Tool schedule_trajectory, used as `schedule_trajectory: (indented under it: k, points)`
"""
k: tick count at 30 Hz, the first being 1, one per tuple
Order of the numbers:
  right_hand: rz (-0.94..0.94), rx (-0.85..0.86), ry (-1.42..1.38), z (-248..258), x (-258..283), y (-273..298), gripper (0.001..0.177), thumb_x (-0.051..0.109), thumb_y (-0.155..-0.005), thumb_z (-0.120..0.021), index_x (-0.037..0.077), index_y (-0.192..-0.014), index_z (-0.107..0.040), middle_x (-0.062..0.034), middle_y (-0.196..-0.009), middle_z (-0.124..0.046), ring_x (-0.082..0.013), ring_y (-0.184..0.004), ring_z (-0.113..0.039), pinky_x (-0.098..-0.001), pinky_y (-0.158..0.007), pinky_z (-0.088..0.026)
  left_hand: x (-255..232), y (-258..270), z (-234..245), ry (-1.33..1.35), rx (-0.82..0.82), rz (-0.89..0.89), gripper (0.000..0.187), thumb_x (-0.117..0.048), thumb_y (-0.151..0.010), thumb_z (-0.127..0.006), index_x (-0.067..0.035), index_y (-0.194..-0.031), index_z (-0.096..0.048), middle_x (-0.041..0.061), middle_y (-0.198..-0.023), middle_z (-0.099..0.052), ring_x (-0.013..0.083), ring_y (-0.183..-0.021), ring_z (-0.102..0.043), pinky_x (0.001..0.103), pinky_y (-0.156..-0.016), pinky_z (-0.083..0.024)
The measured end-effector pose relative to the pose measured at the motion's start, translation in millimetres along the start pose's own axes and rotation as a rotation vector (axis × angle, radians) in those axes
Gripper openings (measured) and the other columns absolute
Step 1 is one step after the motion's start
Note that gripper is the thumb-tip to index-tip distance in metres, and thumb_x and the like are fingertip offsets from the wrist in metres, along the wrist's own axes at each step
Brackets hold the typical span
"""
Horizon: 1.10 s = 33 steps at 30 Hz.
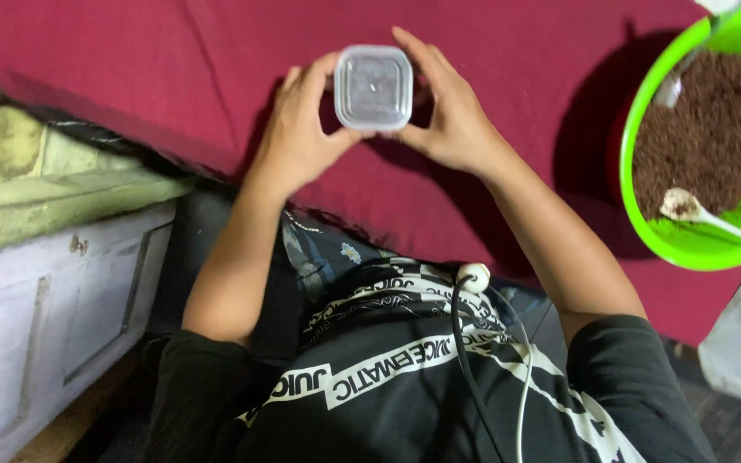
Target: Filling a small plastic container with soil substrate using a spoon and securing it with a lid.
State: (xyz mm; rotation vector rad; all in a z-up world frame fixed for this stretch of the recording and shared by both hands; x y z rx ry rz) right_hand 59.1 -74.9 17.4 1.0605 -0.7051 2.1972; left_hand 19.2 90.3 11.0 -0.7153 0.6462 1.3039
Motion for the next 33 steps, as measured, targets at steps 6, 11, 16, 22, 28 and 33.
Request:
schedule_trajectory:
  k: [6,11,16,22,28,33]
  points:
    - [0.068,-0.146,-0.021,-28,6,-94,0.073,0.017,-0.089,-0.095,0.009,-0.142,-0.045,-0.0124,-0.139,-0.060,-0.0271,-0.128,-0.061,-0.0397,-0.109,-0.050,41,-42,80,-0.020,-0.010,-0.081,0.072,-0.014,-0.082,-0.093,-0.007,-0.137,-0.047,0.021,-0.130,-0.066,0.0407,-0.119,-0.060,0.051,-0.095,-0.046]
    - [0.040,-0.215,0.007,-47,-2,-148,0.069,0.021,-0.086,-0.097,0.011,-0.132,-0.047,-0.0084,-0.126,-0.061,-0.0252,-0.115,-0.063,-0.0395,-0.097,-0.053,80,-73,114,-0.025,0.021,-0.165,0.048,-0.011,-0.089,-0.089,0.000,-0.127,-0.063,0.017,-0.125,-0.071,0.0345,-0.111,-0.065,0.044,-0.090,-0.046]
    - [0.043,-0.219,0.037,-59,-15,-177,0.073,0.018,-0.081,-0.096,0.012,-0.134,-0.046,-0.0075,-0.129,-0.061,-0.0241,-0.117,-0.062,-0.0403,-0.097,-0.053,105,-91,129,-0.011,0.060,-0.124,0.053,-0.010,-0.087,-0.087,0.001,-0.129,-0.056,0.020,-0.134,-0.069,0.0377,-0.121,-0.062,0.048,-0.097,-0.043]
    - [0.054,-0.203,0.167,-73,-26,-186,0.082,0.030,-0.083,-0.097,0.009,-0.142,-0.043,-0.0106,-0.141,-0.059,-0.0299,-0.129,-0.060,-0.0469,-0.106,-0.050,129,-95,128,-0.075,0.092,-0.023,0.070,-0.023,-0.084,-0.088,-0.013,-0.142,-0.049,0.017,-0.128,-0.066,0.0339,-0.123,-0.053,0.049,-0.099,-0.033]
    - [-0.030,-0.203,0.247,-78,-29,-184,0.082,0.042,-0.084,-0.090,0.009,-0.143,-0.044,-0.0115,-0.143,-0.058,-0.0335,-0.128,-0.059,-0.0555,-0.100,-0.044,138,-95,123,-0.126,0.063,-0.046,0.070,-0.027,-0.087,-0.080,-0.013,-0.146,-0.044,0.018,-0.133,-0.062,0.0388,-0.124,-0.050,0.054,-0.100,-0.034]
    - [-0.054,-0.204,0.284,-80,-33,-182,0.084,0.048,-0.085,-0.086,0.007,-0.145,-0.044,-0.0115,-0.143,-0.058,-0.0311,-0.126,-0.059,-0.0531,-0.100,-0.044,152,-94,112,-0.181,0.082,-0.001,0.079,-0.031,-0.085,-0.082,-0.009,-0.149,-0.041,0.019,-0.138,-0.055,0.0349,-0.134,-0.046,0.058,-0.106,-0.032]
Point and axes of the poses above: each hand's wrist, its own y-axis away from the middle knuckle, its own z-axis out of the back of the hand, x = y × z, the point moved 9 cm from there along -y, towards the middle knuckle
